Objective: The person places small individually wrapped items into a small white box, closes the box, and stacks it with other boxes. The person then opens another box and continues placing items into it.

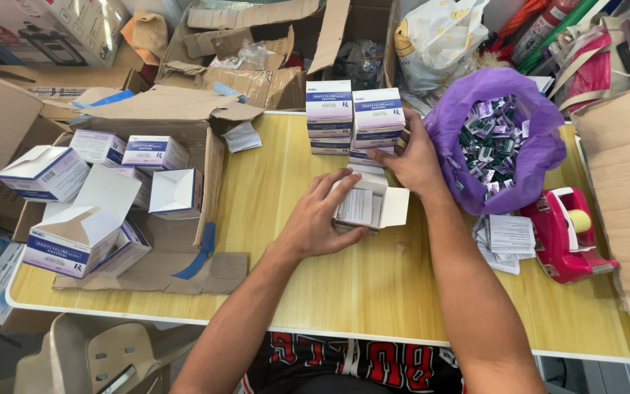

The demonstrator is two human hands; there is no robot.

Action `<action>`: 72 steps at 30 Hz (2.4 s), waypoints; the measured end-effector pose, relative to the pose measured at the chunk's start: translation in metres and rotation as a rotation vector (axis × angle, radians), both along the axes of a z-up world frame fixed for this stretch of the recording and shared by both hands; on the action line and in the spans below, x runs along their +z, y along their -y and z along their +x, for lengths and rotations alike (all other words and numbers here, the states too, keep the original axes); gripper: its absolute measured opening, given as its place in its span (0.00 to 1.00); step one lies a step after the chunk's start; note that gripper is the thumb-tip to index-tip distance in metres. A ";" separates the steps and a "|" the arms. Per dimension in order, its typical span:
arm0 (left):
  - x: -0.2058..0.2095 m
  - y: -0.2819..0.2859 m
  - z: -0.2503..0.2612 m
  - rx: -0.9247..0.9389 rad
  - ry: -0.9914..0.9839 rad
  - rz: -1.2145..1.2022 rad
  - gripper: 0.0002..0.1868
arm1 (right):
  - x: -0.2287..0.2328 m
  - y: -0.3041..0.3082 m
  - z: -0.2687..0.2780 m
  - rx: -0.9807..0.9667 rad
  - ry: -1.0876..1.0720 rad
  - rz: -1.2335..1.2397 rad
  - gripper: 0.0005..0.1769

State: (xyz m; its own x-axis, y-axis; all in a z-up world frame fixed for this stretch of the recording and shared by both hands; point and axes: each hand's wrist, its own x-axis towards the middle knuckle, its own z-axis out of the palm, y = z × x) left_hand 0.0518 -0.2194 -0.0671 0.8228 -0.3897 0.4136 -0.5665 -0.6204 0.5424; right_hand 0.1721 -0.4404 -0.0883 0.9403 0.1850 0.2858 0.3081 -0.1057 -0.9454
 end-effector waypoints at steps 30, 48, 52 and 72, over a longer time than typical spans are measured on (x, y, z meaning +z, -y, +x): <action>0.017 0.005 -0.015 0.016 0.152 -0.099 0.22 | 0.078 -0.006 -0.122 -0.111 0.392 -0.797 0.08; 0.010 0.001 -0.012 -0.019 0.115 -0.009 0.27 | 0.077 -0.009 -0.114 0.335 0.077 -1.039 0.18; 0.004 0.004 -0.012 0.031 0.209 0.084 0.23 | 0.073 -0.005 -0.123 0.349 0.182 -1.086 0.27; 0.033 0.029 -0.028 0.159 0.016 0.511 0.19 | 0.056 -0.012 -0.129 0.212 0.269 -1.212 0.32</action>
